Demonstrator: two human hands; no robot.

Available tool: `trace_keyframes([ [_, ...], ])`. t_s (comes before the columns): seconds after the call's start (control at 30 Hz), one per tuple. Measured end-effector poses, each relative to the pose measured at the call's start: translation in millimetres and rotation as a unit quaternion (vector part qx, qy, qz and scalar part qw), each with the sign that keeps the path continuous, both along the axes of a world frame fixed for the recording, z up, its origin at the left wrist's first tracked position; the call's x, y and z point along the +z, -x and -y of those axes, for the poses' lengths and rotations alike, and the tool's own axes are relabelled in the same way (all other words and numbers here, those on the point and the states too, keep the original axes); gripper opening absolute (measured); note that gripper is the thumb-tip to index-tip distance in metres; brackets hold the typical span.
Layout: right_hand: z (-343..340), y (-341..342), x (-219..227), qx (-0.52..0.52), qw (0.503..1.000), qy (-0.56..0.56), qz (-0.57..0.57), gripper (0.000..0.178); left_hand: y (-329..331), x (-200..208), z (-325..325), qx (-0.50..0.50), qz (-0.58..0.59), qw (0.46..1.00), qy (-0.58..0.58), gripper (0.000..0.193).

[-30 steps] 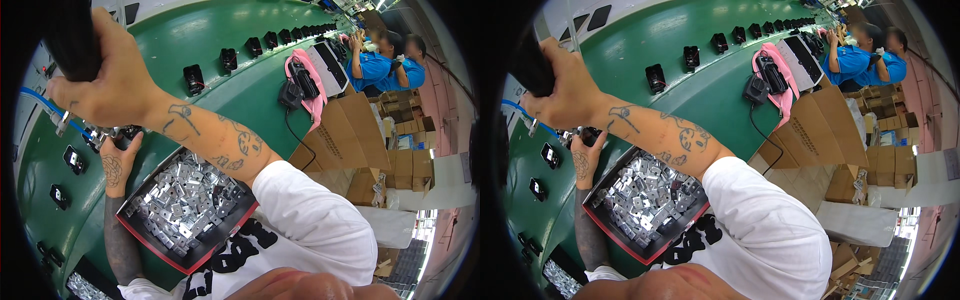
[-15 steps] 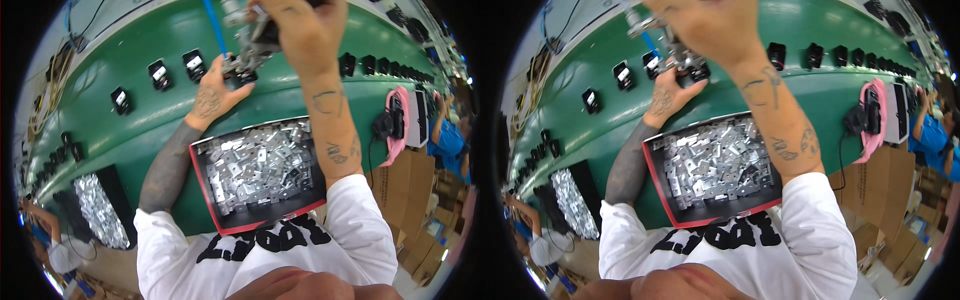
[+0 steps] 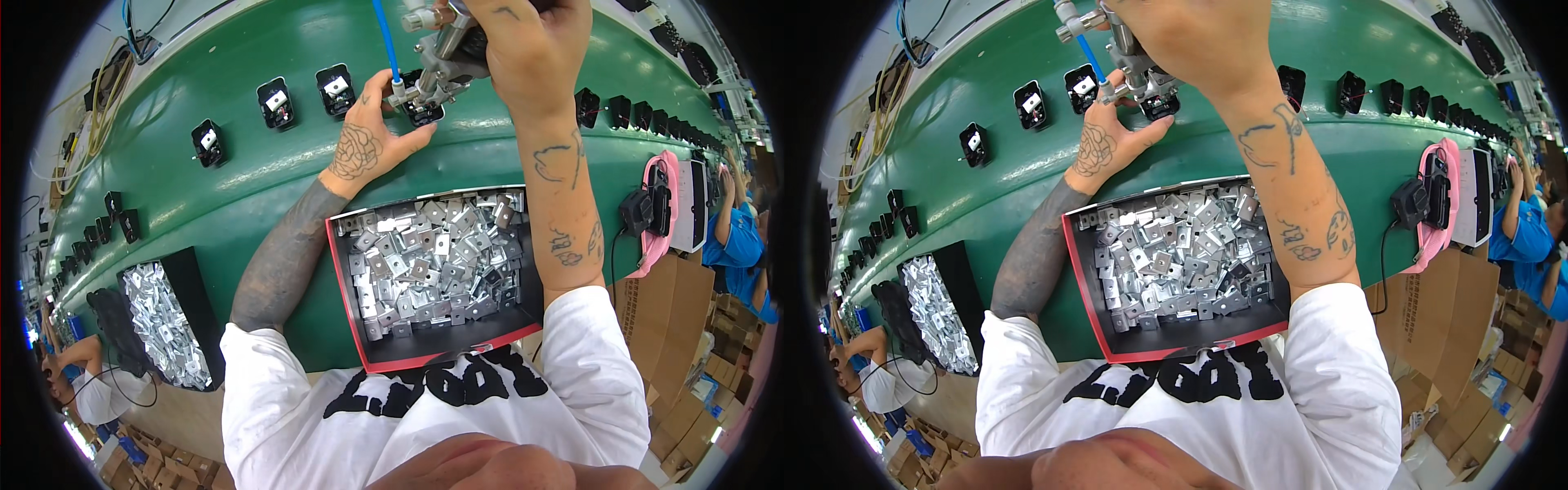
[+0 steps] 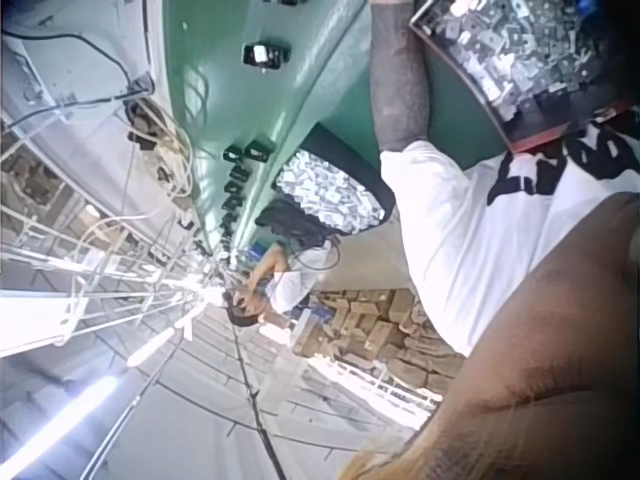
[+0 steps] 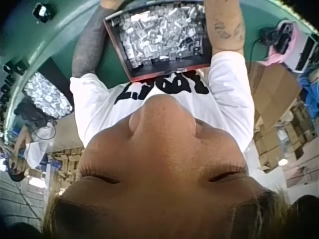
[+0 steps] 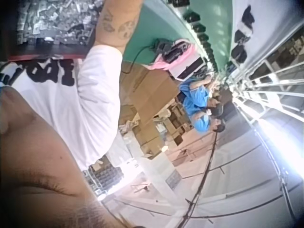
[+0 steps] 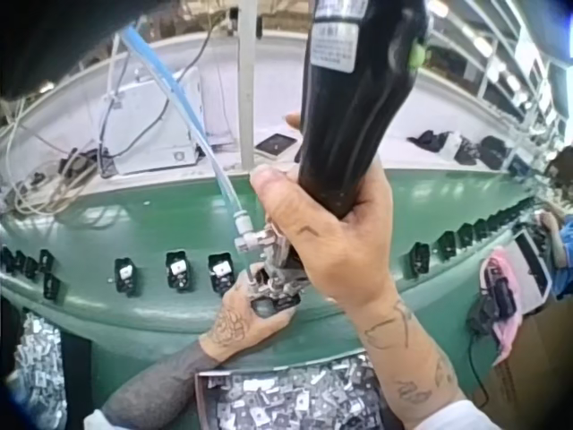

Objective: Assembling electronic components into housings at a production line using an electric screwdriver.

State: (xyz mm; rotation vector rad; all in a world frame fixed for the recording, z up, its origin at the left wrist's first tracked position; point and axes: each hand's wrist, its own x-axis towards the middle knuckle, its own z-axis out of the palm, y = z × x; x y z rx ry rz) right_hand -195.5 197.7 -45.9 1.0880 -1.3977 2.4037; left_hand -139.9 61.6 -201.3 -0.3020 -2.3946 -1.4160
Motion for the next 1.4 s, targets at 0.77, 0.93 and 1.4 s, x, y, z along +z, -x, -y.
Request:
trace_keyframes([
  [0.77,-31.4,22.7,-13.6,0.115,0.988,0.103,0.026,0.038,-2.5,10.8,-0.8,-0.012,0.066,0.997,-0.023,0.082],
  [0.93,-37.9,33.1,-18.7,0.144,0.980,0.127,0.055,0.038,3.8,-22.6,8.3,-0.019,-0.039,0.993,0.113,0.083],
  [1.4,-11.9,1.1,20.8,-0.199,0.977,-0.070,-0.005,0.027,-108.9,94.3,-34.5,-0.299,-0.020,0.825,0.479,0.003],
])
